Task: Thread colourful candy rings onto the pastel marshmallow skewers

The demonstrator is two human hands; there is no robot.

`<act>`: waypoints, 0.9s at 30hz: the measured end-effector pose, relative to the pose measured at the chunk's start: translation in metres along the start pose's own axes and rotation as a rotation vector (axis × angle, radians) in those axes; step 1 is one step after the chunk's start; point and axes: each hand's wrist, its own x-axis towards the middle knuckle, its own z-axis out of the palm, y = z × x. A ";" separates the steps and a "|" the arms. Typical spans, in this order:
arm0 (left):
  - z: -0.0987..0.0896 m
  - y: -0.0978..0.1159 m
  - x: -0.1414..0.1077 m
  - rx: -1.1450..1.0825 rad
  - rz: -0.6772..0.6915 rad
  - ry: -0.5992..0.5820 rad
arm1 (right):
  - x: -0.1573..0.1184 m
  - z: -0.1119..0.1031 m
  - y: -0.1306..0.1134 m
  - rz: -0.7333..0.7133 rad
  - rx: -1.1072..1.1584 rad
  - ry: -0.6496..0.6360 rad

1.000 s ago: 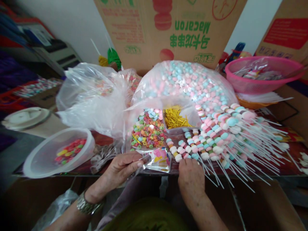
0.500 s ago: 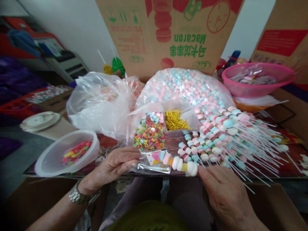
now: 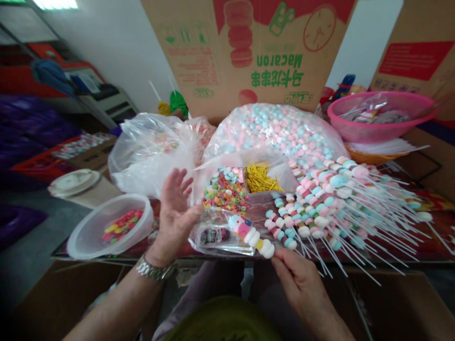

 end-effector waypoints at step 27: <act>0.085 -0.013 -0.074 -0.415 -0.823 -0.114 | 0.024 0.075 -0.015 0.048 0.053 0.145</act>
